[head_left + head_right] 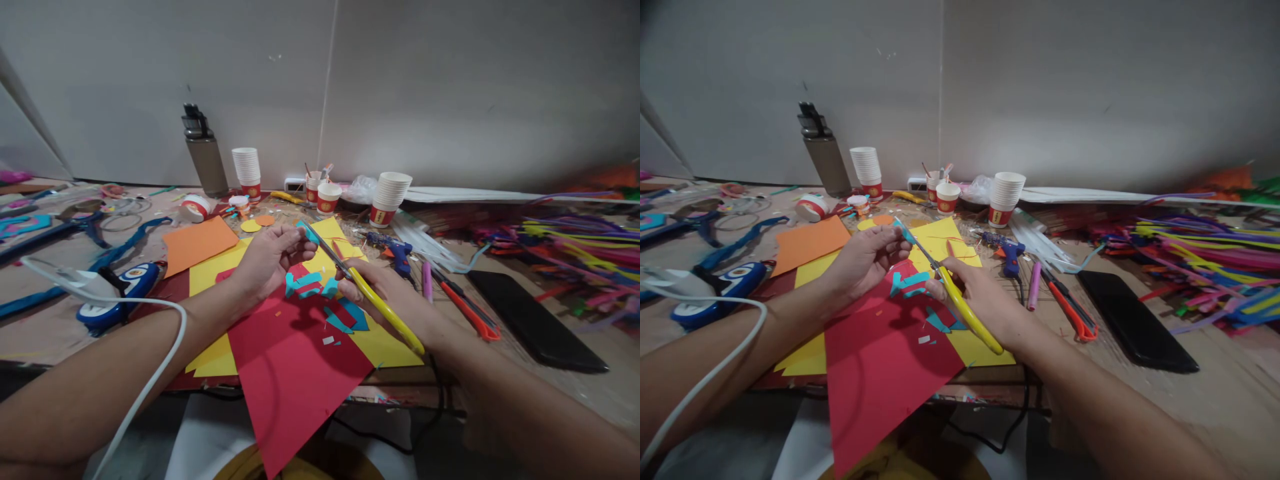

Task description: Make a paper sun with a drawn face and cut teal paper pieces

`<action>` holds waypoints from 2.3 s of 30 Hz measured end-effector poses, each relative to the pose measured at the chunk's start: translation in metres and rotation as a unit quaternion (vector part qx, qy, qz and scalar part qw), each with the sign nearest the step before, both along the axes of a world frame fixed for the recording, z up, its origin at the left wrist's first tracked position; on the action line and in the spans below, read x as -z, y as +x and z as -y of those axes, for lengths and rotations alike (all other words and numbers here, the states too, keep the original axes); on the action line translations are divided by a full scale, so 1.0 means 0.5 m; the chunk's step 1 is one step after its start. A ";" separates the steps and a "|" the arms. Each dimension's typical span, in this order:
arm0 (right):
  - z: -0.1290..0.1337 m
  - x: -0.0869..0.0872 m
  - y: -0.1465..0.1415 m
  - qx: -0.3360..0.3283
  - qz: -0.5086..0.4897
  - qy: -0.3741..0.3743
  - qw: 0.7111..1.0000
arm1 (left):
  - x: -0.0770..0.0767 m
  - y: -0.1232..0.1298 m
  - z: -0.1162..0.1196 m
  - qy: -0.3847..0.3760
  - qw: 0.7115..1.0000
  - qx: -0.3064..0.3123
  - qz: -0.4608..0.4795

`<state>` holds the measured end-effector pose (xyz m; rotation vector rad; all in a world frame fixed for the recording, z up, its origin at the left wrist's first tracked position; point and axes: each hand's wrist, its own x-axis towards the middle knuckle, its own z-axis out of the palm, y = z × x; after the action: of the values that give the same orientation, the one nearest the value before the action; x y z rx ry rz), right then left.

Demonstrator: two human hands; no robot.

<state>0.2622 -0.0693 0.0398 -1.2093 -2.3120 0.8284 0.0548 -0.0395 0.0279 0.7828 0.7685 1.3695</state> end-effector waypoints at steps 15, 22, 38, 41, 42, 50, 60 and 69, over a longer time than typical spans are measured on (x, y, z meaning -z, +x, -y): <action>0.001 0.008 0.000 0.004 -0.009 0.015 1.000 | 0.005 -0.003 0.000 -0.005 1.000 0.011 -0.008; 0.005 0.004 -0.003 0.008 -0.025 0.008 1.000 | 0.003 -0.003 0.000 -0.011 1.000 0.014 -0.009; 0.006 0.008 -0.003 0.023 -0.019 0.029 0.999 | 0.006 -0.013 -0.007 -0.007 0.998 0.060 -0.021; 0.005 0.014 -0.001 0.029 -0.020 0.023 0.999 | 0.007 -0.015 -0.007 -0.012 0.997 0.067 -0.027; 0.005 0.016 -0.001 0.030 -0.021 0.020 0.999 | 0.006 -0.016 -0.007 -0.014 0.997 0.069 -0.027; -0.012 0.020 0.005 0.084 -0.039 0.034 0.995 | 0.008 -0.017 -0.009 -0.008 0.997 0.072 -0.039; -0.028 0.031 0.021 0.106 -0.044 0.031 0.993 | 0.024 -0.021 -0.020 0.023 0.994 0.086 -0.057; -0.025 0.021 0.022 0.145 -0.106 -0.035 0.983 | 0.026 -0.003 0.007 0.071 0.969 0.162 -0.175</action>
<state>0.2732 -0.0569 0.0292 -1.3744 -1.8956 0.8903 0.0531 -0.0431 0.0152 1.2285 0.7773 1.0115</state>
